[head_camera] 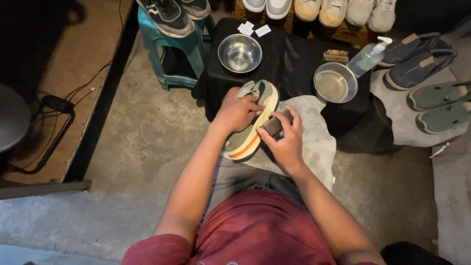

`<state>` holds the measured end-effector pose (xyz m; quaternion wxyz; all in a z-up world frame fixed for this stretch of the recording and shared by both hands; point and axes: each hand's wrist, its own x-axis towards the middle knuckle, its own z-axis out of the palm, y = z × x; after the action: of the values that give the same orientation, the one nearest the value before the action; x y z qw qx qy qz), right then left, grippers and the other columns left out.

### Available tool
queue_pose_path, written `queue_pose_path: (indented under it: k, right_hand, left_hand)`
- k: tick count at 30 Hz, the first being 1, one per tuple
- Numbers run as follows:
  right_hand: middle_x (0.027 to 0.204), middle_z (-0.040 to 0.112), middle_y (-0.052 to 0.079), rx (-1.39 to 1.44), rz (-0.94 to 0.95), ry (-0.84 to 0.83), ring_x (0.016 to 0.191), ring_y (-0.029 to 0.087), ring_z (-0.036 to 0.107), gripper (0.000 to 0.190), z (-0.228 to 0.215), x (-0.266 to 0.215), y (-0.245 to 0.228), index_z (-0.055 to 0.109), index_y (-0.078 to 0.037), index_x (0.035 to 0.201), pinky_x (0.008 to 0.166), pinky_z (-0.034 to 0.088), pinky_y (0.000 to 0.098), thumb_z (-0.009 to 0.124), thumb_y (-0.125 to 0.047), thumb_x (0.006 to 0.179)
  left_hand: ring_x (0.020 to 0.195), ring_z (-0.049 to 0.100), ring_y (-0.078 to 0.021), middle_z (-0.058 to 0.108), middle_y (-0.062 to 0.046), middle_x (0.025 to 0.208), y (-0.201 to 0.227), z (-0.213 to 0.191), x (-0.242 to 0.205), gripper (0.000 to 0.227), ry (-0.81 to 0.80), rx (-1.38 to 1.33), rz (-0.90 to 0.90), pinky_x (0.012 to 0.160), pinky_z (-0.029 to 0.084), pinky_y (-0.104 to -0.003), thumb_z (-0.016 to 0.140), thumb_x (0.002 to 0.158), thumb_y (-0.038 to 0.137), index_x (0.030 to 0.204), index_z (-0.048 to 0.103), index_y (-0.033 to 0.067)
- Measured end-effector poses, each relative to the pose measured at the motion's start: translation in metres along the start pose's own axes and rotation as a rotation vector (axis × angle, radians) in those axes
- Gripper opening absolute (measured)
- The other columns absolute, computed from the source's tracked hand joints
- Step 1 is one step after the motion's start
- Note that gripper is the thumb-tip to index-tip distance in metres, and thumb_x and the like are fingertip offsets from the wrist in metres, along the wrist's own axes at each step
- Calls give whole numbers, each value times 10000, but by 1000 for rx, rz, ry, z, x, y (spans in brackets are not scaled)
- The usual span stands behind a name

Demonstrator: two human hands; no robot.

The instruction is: The person wipes a sneaker with a cloth, then uses a small rectangular block to rub the sole and side of the shoe. The person handles the shoe and cleaning tools on a table with bowls and other shoes nearby.

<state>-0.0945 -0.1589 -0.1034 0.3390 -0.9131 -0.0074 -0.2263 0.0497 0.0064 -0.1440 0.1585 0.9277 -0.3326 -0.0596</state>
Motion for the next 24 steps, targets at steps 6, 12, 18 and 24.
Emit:
queue_pose_path:
  k: [6,12,18,24]
  right_hand:
    - [1461,515,254,109,-403,-41,1285,455,567,697,-5,-35,-33,747,-265,1206,1080,436,526,924,-591,616]
    - [1437,517,243,34,-111,97,1335,460,525,570,3,-6,2,702,-183,1247,1105,421,561,920,-404,769]
    - [1470,484,266,95,-332,0,1302,467,563,673,17,-25,-7,740,-210,1178,1107,452,516,942,-540,628]
    - [1469,440,261,188,-31,-56,1379,493,472,589,7,-9,-28,653,-146,1272,1145,386,589,864,-434,804]
  left_hand:
    - [1305,564,-184,681,172,1322,23,-33,-11,245,20,47,52,1125,342,-387,577,942,517,1142,716,510]
    - [1309,560,-129,670,187,1332,0,6,2,241,2,66,63,1129,331,-374,538,970,527,1149,698,535]
    - [1327,543,-198,671,160,1348,-6,9,-1,248,-7,45,45,1149,304,-382,559,964,522,1166,702,524]
    - [1344,526,-241,644,143,1390,-13,13,7,274,-42,-18,32,1150,317,-396,570,962,477,1202,702,492]
